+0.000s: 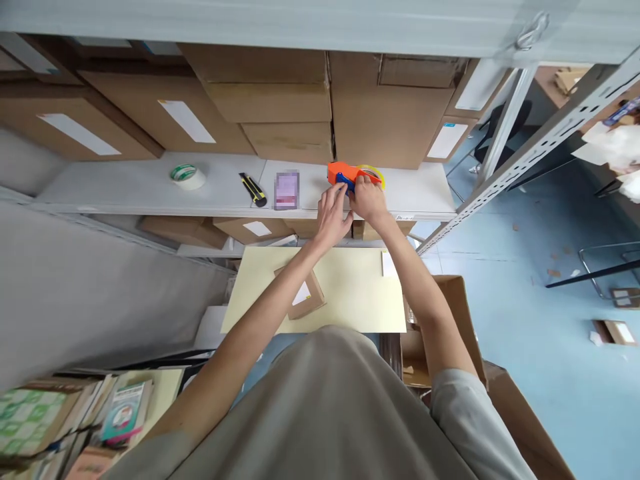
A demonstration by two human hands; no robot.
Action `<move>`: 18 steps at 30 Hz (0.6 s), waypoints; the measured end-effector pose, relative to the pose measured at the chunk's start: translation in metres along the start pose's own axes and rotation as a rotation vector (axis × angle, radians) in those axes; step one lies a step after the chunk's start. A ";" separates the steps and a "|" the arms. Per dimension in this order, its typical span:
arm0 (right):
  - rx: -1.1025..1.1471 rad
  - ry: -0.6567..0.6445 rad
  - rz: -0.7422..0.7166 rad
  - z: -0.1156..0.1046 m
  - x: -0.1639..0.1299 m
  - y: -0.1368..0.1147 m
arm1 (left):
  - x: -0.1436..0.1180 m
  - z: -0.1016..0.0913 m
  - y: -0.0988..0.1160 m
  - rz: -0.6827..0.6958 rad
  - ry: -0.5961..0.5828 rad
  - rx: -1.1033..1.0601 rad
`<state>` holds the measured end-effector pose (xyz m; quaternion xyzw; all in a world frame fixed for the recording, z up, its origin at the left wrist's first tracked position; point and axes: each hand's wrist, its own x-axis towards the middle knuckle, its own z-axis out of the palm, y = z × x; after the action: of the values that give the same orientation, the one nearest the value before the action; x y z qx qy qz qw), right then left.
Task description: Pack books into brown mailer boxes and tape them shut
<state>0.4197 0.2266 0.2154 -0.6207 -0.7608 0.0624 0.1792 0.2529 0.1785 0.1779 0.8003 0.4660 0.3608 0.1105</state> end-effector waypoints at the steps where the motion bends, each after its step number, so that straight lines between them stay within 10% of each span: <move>1: -0.028 -0.027 0.006 0.005 0.006 0.000 | -0.001 0.001 -0.001 -0.005 -0.024 -0.002; 6: -0.113 -0.130 0.035 0.029 0.017 0.002 | -0.045 0.012 -0.009 -0.008 -0.112 -0.028; 10: -0.036 0.040 0.019 0.043 -0.015 0.008 | -0.115 0.019 -0.044 -0.096 -0.221 -0.062; 14: 0.226 0.038 0.152 0.093 -0.119 -0.005 | -0.201 0.011 -0.111 -0.477 -0.296 -0.056; 18: 0.761 -0.498 0.769 0.168 -0.244 -0.053 | -0.243 -0.001 -0.176 -0.815 -0.365 -0.036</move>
<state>0.3526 0.0007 0.0286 -0.7104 -0.4248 0.5349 0.1697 0.0609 0.0731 -0.0273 0.5997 0.7098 0.1488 0.3381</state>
